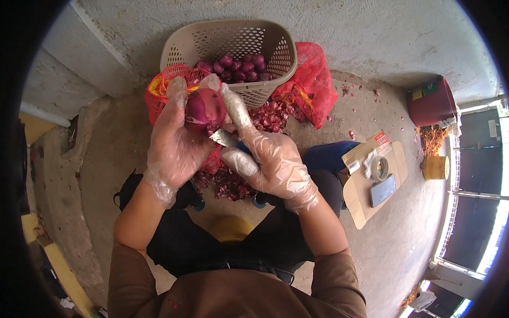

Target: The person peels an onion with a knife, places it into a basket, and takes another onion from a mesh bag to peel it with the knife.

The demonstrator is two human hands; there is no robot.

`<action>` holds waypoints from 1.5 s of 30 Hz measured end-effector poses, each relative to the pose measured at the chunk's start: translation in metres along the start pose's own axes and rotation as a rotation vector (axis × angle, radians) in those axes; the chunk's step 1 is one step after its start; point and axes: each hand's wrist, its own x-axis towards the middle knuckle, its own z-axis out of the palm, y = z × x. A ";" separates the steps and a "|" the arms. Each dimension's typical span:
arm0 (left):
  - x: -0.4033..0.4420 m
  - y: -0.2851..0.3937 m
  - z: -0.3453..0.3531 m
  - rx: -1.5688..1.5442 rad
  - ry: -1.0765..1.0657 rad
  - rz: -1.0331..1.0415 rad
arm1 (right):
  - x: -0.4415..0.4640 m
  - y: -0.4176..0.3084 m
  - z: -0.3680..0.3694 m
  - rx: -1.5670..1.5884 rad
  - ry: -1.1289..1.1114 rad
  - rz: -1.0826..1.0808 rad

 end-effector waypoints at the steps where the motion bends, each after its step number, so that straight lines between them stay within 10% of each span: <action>1: 0.000 0.000 0.000 -0.009 -0.037 -0.009 | 0.000 0.000 0.000 -0.008 0.000 -0.017; 45: -0.006 -0.003 0.000 0.049 -0.077 -0.103 | 0.001 -0.008 -0.002 0.111 -0.007 -0.009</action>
